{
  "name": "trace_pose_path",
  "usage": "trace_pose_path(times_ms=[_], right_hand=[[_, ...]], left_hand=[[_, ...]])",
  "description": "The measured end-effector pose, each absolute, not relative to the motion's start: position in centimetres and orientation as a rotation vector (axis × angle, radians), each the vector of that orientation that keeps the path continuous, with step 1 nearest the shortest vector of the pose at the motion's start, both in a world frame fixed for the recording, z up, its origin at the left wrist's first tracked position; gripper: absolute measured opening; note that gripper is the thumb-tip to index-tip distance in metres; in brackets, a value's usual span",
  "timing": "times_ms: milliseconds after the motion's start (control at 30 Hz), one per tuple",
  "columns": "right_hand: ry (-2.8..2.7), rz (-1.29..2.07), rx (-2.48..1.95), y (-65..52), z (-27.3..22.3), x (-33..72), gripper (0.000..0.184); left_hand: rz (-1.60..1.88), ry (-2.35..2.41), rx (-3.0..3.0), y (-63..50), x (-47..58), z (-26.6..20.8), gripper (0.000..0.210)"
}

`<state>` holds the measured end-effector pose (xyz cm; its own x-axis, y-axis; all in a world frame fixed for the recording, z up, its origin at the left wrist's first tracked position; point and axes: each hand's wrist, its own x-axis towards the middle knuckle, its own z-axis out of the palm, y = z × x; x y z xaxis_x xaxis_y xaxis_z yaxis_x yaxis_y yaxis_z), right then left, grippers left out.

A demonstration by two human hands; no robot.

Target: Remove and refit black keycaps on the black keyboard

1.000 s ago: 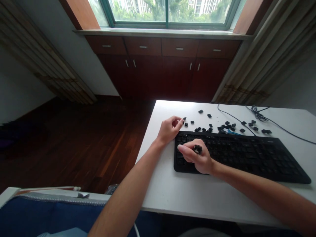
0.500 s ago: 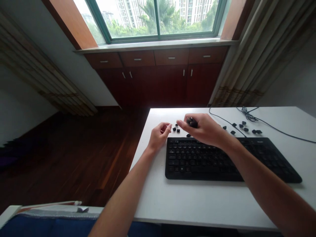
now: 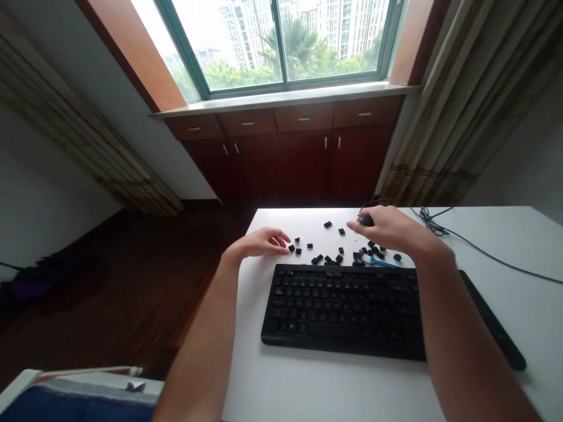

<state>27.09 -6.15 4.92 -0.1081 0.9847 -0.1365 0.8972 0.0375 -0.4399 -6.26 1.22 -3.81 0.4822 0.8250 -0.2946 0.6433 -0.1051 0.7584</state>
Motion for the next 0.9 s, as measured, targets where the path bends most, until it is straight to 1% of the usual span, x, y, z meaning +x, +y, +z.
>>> trace_pose_path(times_ms=[200,400,600,700,800,900], right_hand=[[-2.136,0.753,-1.932,-5.8,5.2,27.6,0.045],[-2.146,0.754,-1.934,-5.7,5.5,28.2,0.044],[-2.185,0.790,-1.937,-5.6,5.0,27.8,0.041],[-2.197,0.826,-1.878,-5.3,4.5,27.2,0.036],[-2.210,0.848,-1.756,-5.1,4.1,26.6,0.028],[-2.238,0.863,-1.667,-5.0,3.9,26.1,0.028]], left_hand=[[-0.002,1.316,1.858,2.9,-5.2,-3.7,0.057],[-0.155,1.322,1.900,3.8,-4.5,-3.1,0.059],[-0.257,1.335,1.965,3.1,-4.5,-1.1,0.048],[-0.188,1.338,2.067,1.8,-3.7,0.5,0.043],[-0.015,1.214,2.171,0.4,-2.0,2.0,0.037],[0.079,1.030,2.302,-0.7,-0.1,2.8,0.031]])
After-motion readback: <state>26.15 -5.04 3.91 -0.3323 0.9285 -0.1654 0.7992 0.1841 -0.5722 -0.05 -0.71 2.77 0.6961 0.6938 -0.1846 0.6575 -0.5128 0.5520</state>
